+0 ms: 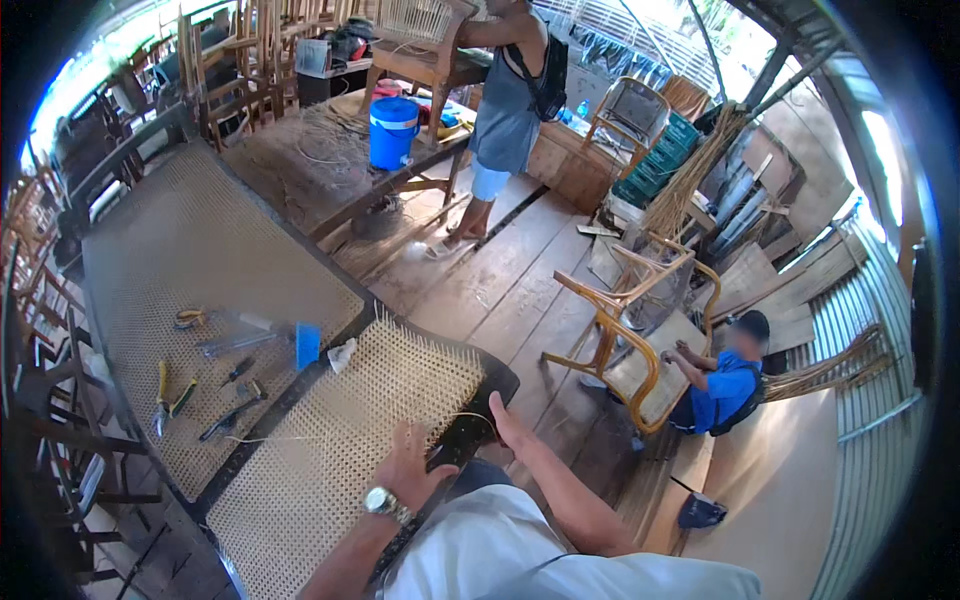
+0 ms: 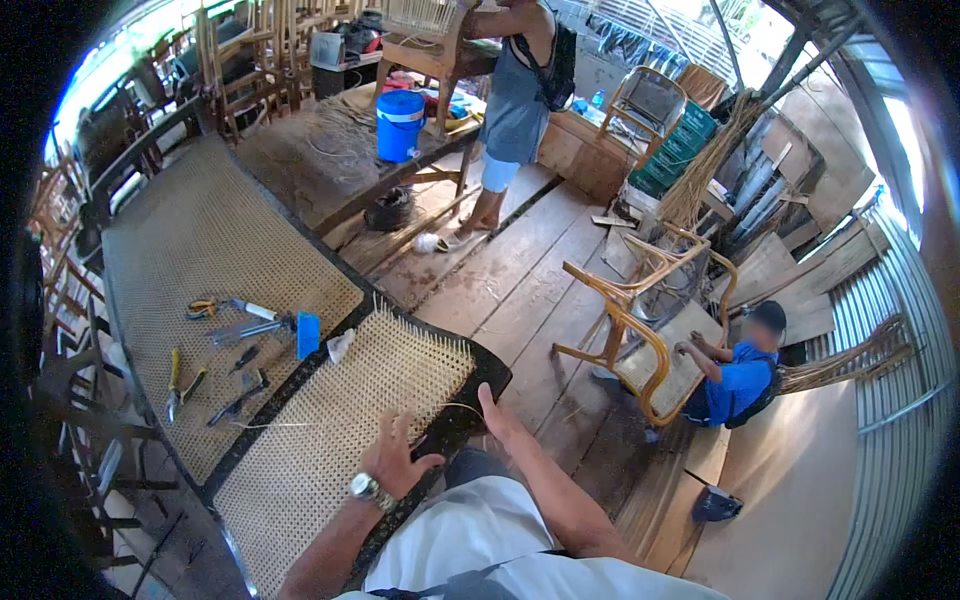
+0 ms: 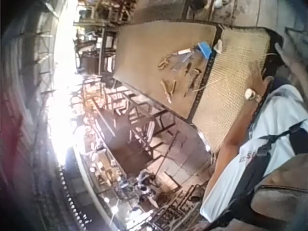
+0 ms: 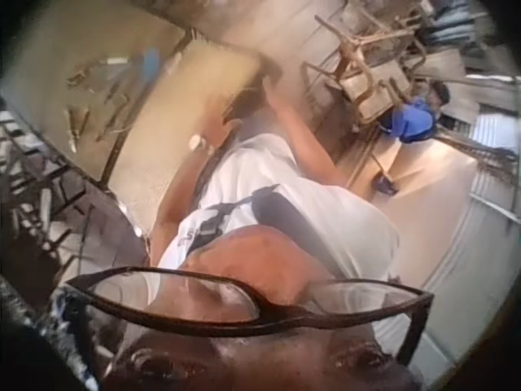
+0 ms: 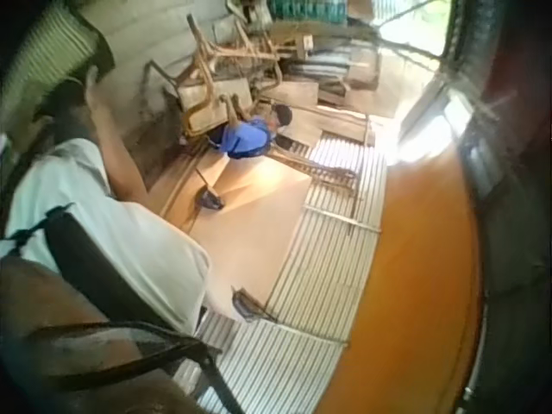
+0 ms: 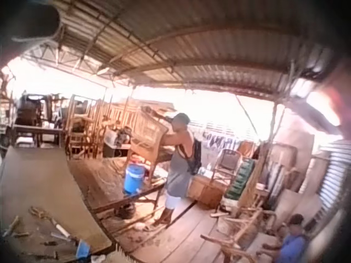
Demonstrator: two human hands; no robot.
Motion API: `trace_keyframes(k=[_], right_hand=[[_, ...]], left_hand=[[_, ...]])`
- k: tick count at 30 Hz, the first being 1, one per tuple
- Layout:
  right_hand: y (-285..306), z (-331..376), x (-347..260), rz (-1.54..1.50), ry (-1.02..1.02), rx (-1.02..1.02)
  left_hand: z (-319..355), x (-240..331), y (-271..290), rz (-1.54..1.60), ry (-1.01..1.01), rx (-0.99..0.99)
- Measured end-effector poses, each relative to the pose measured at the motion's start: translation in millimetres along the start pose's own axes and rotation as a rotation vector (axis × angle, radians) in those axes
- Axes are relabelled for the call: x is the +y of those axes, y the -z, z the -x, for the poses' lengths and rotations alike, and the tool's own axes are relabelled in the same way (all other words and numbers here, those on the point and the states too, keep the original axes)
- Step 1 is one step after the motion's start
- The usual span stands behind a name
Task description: The recorder is weaving cane into a chair seat or back panel using a thin strand of material and pliers.
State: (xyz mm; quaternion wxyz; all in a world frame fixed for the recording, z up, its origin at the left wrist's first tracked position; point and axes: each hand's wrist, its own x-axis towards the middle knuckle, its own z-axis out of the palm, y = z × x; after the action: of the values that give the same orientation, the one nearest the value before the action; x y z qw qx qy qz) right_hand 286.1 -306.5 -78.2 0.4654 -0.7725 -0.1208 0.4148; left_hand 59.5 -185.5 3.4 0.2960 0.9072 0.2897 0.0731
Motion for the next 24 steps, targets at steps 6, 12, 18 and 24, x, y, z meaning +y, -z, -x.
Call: trace_keyframes(k=[6,12,18,24], right_hand=[[2,36,-29,0.52,-0.063,-0.009],[73,34,4,0.211,0.322,-0.054],[305,47,113,0.689,0.077,0.365],[424,84,127,1.089,-0.269,0.593]], left_hand=[[-9,-7,-7,-0.065,-0.008,0.03],[-16,-4,-13,-0.028,0.018,0.073],[-18,9,-9,-0.08,0.104,0.023],[-3,20,-20,-0.09,0.196,0.131]])
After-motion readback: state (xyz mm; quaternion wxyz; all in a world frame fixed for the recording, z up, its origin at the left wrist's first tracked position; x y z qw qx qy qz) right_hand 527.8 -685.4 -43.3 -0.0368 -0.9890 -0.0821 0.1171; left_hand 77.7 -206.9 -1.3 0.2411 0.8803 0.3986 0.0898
